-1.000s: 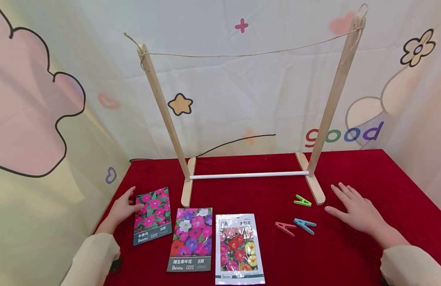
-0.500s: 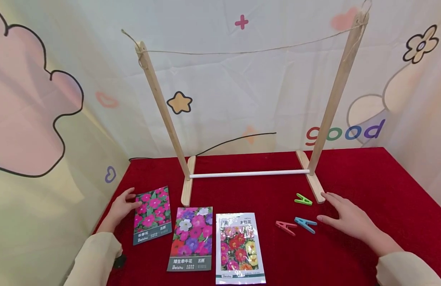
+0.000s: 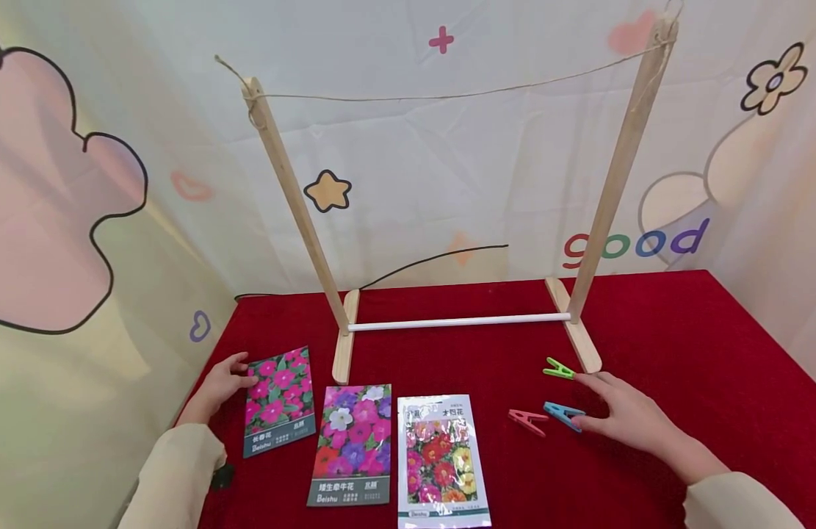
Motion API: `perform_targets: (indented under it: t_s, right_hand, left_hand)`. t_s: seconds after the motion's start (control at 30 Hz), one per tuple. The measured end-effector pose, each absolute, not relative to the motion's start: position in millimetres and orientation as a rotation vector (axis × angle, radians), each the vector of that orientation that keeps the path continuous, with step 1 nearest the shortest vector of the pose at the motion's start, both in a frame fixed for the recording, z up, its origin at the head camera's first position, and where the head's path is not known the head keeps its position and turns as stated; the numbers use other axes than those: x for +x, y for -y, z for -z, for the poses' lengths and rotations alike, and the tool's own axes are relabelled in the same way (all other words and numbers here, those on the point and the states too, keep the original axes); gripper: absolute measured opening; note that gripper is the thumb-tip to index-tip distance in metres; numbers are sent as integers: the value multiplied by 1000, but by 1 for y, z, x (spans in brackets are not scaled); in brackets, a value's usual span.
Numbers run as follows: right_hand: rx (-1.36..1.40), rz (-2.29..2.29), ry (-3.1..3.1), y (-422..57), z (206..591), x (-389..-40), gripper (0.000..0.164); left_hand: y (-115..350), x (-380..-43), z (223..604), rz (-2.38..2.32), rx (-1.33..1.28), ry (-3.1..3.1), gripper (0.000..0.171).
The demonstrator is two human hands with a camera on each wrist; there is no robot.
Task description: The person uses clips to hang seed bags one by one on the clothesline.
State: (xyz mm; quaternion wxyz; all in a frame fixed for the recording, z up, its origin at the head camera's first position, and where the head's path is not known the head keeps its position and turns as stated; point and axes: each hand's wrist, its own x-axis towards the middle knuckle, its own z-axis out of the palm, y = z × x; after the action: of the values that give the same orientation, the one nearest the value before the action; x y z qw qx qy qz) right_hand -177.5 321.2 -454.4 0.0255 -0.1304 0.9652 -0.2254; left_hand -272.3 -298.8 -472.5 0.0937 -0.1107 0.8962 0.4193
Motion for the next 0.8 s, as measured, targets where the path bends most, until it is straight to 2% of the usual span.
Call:
perform_targets:
  t_s: [0.23, 0.47, 0.8]
  right_hand:
    - [-449, 608, -2992, -317, 458, -177, 72]
    - [-469, 583, -2949, -316, 461, -177, 64]
    - [-477, 582, -2940, -316, 466, -178, 29]
  left_hand:
    - [298, -273, 472, -1260, -365, -2631, 64]
    - [300, -274, 473, -1233, -319, -2655, 61]
    - [295, -273, 472, -1258, -378, -2642, 47]
